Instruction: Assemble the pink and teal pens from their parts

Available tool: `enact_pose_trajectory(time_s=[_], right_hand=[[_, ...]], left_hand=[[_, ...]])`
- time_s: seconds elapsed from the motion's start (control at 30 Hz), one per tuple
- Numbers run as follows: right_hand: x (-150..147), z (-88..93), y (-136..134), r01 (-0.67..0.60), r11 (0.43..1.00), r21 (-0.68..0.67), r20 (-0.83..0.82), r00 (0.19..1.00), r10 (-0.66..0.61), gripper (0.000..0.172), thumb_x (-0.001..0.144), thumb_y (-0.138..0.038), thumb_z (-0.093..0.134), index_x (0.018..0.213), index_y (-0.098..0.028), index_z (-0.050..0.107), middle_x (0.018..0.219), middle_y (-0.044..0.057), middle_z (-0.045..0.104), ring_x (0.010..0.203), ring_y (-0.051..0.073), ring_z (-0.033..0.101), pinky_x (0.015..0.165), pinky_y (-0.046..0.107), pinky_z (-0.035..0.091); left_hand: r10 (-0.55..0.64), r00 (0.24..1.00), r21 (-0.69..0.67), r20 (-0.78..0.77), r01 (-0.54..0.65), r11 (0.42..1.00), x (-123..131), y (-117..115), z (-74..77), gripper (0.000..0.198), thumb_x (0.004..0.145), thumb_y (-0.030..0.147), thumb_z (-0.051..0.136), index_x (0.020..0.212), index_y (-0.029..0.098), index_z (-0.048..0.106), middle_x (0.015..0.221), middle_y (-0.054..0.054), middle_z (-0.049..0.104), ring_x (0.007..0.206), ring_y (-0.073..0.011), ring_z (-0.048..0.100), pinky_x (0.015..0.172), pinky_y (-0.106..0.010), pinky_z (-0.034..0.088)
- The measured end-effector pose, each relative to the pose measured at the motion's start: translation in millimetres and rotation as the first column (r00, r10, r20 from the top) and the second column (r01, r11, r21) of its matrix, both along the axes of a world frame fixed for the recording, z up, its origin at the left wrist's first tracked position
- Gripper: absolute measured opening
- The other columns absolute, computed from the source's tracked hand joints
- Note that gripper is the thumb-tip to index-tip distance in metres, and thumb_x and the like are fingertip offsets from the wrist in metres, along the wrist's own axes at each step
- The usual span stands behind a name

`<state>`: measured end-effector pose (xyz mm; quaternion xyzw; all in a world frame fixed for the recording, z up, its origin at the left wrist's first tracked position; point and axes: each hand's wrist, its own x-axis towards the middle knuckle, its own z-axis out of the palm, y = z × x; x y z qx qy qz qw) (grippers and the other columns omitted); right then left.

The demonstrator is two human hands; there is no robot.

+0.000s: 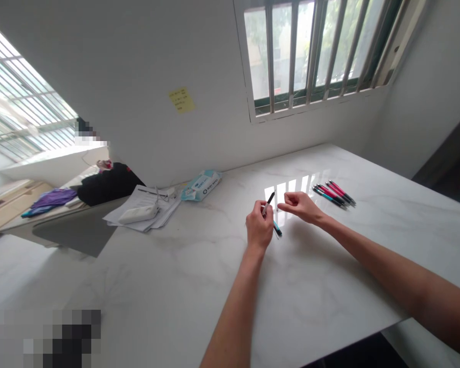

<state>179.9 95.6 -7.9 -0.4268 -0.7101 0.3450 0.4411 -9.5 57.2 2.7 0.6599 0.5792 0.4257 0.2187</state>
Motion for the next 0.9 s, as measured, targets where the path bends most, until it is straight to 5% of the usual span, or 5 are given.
enact_pose_trajectory(time_s=[0.2,0.33,0.6,0.8,0.9], right_hand=[[-7.8,5.9,-5.0,-0.043,0.994,-0.101,-0.103,0.994,0.032,0.07,0.08,-0.065,0.076,0.057,-0.023,0.024,0.056,-0.008,0.02,0.056,0.008,0.018,0.053,0.029,0.014],[-11.6,13.9,-12.0,-0.094,0.994,-0.051,-0.127,0.988,0.087,0.066,0.087,-0.058,0.072,0.059,-0.023,0.024,0.057,-0.008,0.019,0.056,0.009,0.018,0.052,0.029,0.016],[-14.1,20.2,-15.1,-0.284,0.955,-0.087,-0.351,0.906,0.237,0.029,0.088,-0.046,0.075,0.087,-0.022,0.058,0.075,-0.001,0.064,0.073,0.018,0.066,0.072,0.032,0.051],[-17.2,19.6,-15.7,-0.233,0.965,-0.117,-0.427,0.889,0.163,0.027,0.079,-0.04,0.084,0.09,-0.021,0.068,0.082,0.001,0.069,0.078,0.02,0.069,0.084,0.037,0.056],[-15.2,21.0,-15.9,-0.267,0.956,-0.12,-0.464,0.867,0.184,0.037,0.081,-0.039,0.082,0.111,-0.02,0.071,0.093,0.004,0.073,0.083,0.02,0.07,0.088,0.039,0.057]], left_hand=[[-0.235,0.945,0.003,-0.23,0.242,0.97,13.8,-10.2,3.0,0.017,0.098,0.032,0.051,0.093,0.022,0.063,0.073,0.0,0.062,0.064,-0.016,0.055,0.067,-0.027,0.037],[-0.221,0.938,-0.068,-0.269,0.21,0.975,18.1,-9.5,0.1,0.007,0.086,0.018,0.056,0.08,0.022,0.057,0.07,0.0,0.059,0.063,-0.017,0.053,0.066,-0.029,0.036],[-0.201,0.979,-0.111,-0.021,0.198,0.974,16.9,-7.5,6.7,0.022,0.075,0.013,0.053,0.067,0.023,0.036,0.059,0.006,0.041,0.056,-0.0124,0.036,0.06,-0.027,0.03],[-0.199,0.977,-0.112,0.08,0.208,0.972,17.5,-8.5,8.9,0.018,0.072,0.015,0.054,0.066,0.023,0.039,0.06,0.006,0.039,0.057,-0.0117,0.033,0.058,-0.028,0.027],[-0.208,0.966,-0.131,0.154,0.228,0.965,16.8,-6.5,5.3,0.02,0.071,0.017,0.055,0.066,0.023,0.036,0.061,0.006,0.038,0.057,-0.0112,0.032,0.056,-0.027,0.026]])
